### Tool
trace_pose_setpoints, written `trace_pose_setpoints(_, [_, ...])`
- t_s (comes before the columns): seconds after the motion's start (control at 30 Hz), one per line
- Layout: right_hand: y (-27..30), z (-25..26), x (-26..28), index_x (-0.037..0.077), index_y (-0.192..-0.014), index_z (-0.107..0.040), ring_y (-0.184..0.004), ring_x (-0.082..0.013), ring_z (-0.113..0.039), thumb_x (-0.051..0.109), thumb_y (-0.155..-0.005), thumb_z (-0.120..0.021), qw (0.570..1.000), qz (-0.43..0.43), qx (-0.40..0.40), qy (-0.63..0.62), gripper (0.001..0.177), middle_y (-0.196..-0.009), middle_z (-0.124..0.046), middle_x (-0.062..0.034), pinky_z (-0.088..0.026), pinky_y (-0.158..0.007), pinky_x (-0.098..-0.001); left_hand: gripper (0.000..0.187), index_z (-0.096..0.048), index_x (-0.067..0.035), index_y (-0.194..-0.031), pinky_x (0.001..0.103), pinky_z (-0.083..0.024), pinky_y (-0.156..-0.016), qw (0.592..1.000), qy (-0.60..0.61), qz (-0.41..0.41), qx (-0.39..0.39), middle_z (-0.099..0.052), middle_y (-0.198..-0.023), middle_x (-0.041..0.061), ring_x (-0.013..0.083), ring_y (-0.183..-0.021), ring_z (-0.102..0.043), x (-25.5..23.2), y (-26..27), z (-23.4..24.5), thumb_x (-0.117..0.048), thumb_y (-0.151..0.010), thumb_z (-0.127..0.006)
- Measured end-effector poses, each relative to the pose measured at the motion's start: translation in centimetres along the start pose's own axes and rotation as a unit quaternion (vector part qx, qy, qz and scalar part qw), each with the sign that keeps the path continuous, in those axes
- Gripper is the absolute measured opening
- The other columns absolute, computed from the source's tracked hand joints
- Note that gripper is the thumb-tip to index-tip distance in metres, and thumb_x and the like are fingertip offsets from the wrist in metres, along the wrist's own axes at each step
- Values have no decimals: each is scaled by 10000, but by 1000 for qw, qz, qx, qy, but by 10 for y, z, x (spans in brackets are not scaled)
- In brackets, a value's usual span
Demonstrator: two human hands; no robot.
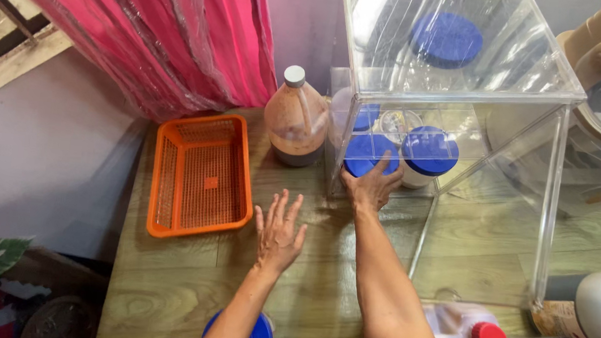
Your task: The person organizes various containers and bottles on a wooden table. They move black rectangular trays into a row, then handle multiple plastic bottles and jars with blue lids, placing them in a clear acrylic organizer. The person also stacks clear rectangular containers and their lids.
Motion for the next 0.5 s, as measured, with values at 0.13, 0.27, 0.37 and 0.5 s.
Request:
trace_pose_setpoints(0.13, [37, 27, -18, 135, -1543, -263, -1299, -534, -340, 557, -604, -955, 985, 42, -147, -81, 1241, -1441, -268, -324, -420, -1021, -619, 680, -446, -204, -1515, 651, -102, -1212, 999, -18, 37, 11, -348, -1605, 141, 350, -1502, -290, 24, 33, 13, -310, -888, -688])
trace_pose_setpoints(0.27, [69, 47, -22, 143, -1480, -371, -1303, -520, -343, 558, -641, -968, 975, 56, -204, -67, 1110, -1439, -286, -293, -410, -1051, -634, 697, -453, -199, -1491, 666, -93, -1186, 996, -47, 74, 11, -366, -1585, 163, 348, -1485, -297, 52, 74, 33, -326, -854, -707])
trace_pose_setpoints(0.37, [105, 51, -37, 135, -1449, -409, -1335, -521, -317, 527, -646, -953, 985, 68, -139, -70, 1047, -1441, -286, -286, -412, -1050, -625, 667, -458, -211, -1514, 661, -110, -1210, 991, -63, 116, -3, -394, -1610, 138, 334, -1494, -319, 81, 107, 50, -342, -898, -679])
trace_pose_setpoints(0.5, [176, 40, -41, 123, -1432, -419, -1351, -533, -296, 484, -636, -935, 985, 157, -16, -65, 1015, -1453, -274, -296, -404, -1053, -619, 689, -410, -224, -1557, 685, -89, -1211, 978, -67, 196, 37, -397, -1598, 113, 329, -1506, -297, 110, 148, 65, -379, -926, -639])
Point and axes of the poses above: each hand's wrist, its own y-axis away from the middle knuckle, its own z-axis out of the back of the hand, x = y × z, the point moved 8 cm from there along -y, towards the middle knuckle
